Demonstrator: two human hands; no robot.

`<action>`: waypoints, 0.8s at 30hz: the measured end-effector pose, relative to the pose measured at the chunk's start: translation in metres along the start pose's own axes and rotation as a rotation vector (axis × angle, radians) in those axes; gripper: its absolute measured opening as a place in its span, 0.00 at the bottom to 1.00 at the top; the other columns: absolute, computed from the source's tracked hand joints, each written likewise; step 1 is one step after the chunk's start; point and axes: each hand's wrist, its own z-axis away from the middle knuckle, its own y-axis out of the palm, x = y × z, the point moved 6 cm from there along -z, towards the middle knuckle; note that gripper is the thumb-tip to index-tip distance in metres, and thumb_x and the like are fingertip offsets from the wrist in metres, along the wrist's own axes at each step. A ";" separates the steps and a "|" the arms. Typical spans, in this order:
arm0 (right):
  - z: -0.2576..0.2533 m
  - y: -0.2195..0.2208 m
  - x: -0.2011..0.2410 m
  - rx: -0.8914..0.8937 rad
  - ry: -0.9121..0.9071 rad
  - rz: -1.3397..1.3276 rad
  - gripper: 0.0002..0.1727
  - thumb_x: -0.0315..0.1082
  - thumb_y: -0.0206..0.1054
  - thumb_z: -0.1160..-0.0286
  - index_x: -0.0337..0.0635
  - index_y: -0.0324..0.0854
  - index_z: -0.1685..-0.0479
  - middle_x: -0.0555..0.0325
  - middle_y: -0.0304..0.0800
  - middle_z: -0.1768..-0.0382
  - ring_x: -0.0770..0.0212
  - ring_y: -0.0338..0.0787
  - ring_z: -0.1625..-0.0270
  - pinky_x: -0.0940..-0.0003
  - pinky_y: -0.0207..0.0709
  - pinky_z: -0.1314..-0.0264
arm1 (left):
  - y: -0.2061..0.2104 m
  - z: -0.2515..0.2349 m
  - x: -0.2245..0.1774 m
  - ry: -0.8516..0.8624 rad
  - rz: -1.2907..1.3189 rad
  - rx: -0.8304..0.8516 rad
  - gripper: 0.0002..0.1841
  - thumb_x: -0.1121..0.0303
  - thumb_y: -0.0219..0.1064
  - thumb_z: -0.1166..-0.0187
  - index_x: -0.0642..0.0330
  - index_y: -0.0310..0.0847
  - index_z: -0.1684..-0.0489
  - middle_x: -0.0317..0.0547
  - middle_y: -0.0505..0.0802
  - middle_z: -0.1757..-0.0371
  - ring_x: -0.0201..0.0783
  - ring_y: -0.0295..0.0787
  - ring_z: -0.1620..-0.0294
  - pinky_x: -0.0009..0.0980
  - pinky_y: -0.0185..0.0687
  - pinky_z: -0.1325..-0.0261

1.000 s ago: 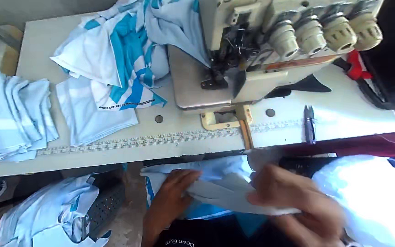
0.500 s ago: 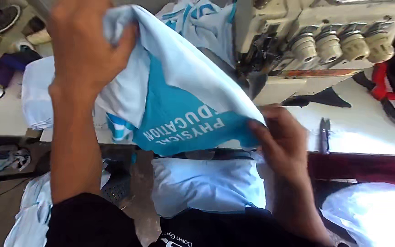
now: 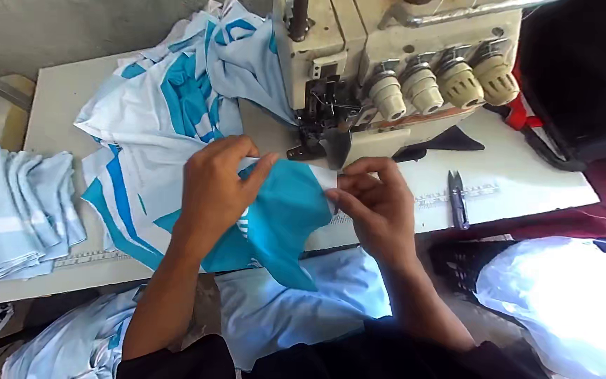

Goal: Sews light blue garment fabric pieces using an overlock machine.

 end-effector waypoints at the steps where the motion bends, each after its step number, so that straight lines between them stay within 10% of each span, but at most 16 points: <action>1: 0.000 0.000 -0.004 -0.054 0.009 -0.010 0.19 0.25 0.73 0.27 0.50 0.74 0.41 0.64 0.93 0.65 0.71 0.90 0.71 0.75 0.88 0.66 | 0.007 0.000 0.003 -0.003 -0.014 0.008 0.17 0.59 0.67 0.16 0.66 0.83 0.69 0.51 0.85 0.67 0.44 0.83 0.63 0.39 0.79 0.59; 7: -0.010 0.006 -0.007 -0.232 -0.098 0.192 0.21 0.28 0.79 0.32 0.48 0.72 0.46 0.69 0.87 0.76 0.76 0.84 0.78 0.81 0.80 0.76 | 0.006 0.001 0.024 -0.054 -0.032 0.002 0.16 0.57 0.68 0.17 0.63 0.83 0.64 0.54 0.87 0.46 0.48 0.81 0.41 0.40 0.76 0.41; 13: -0.008 0.008 0.001 -0.347 -0.384 0.357 0.14 0.31 0.75 0.25 0.44 0.75 0.48 0.68 0.83 0.69 0.76 0.83 0.71 0.80 0.82 0.67 | 0.008 0.005 0.029 -0.090 0.043 -0.136 0.15 0.60 0.68 0.17 0.65 0.80 0.48 0.55 0.87 0.39 0.43 0.83 0.35 0.37 0.79 0.40; 16: 0.024 -0.011 0.009 -0.110 -0.328 0.245 0.05 0.36 0.69 0.18 0.50 0.80 0.50 0.69 0.88 0.65 0.75 0.88 0.66 0.77 0.86 0.62 | -0.012 0.038 0.021 0.049 0.172 -0.301 0.19 0.63 0.69 0.17 0.63 0.77 0.34 0.48 0.84 0.31 0.40 0.81 0.29 0.38 0.80 0.31; 19: 0.075 -0.039 0.005 0.311 -0.047 0.137 0.07 0.37 0.70 0.18 0.43 0.85 0.54 0.65 0.91 0.63 0.78 0.89 0.59 0.80 0.84 0.53 | -0.017 0.096 -0.008 0.031 0.524 -0.173 0.12 0.59 0.70 0.20 0.42 0.83 0.42 0.23 0.89 0.40 0.29 0.85 0.36 0.31 0.83 0.34; 22: 0.131 -0.065 -0.015 0.659 0.267 0.441 0.13 0.43 0.67 0.16 0.40 0.86 0.55 0.62 0.90 0.66 0.77 0.86 0.63 0.82 0.81 0.57 | 0.047 0.161 -0.032 -0.130 0.913 0.314 0.11 0.58 0.70 0.18 0.54 0.86 0.50 0.36 0.93 0.51 0.30 0.90 0.44 0.32 0.87 0.38; 24: 0.163 -0.071 -0.034 0.784 0.410 0.650 0.15 0.44 0.67 0.18 0.41 0.87 0.51 0.55 0.91 0.63 0.62 0.91 0.62 0.64 0.86 0.56 | 0.101 0.201 -0.041 -0.220 0.837 0.520 0.15 0.58 0.71 0.19 0.63 0.87 0.51 0.46 0.94 0.52 0.34 0.90 0.45 0.34 0.86 0.38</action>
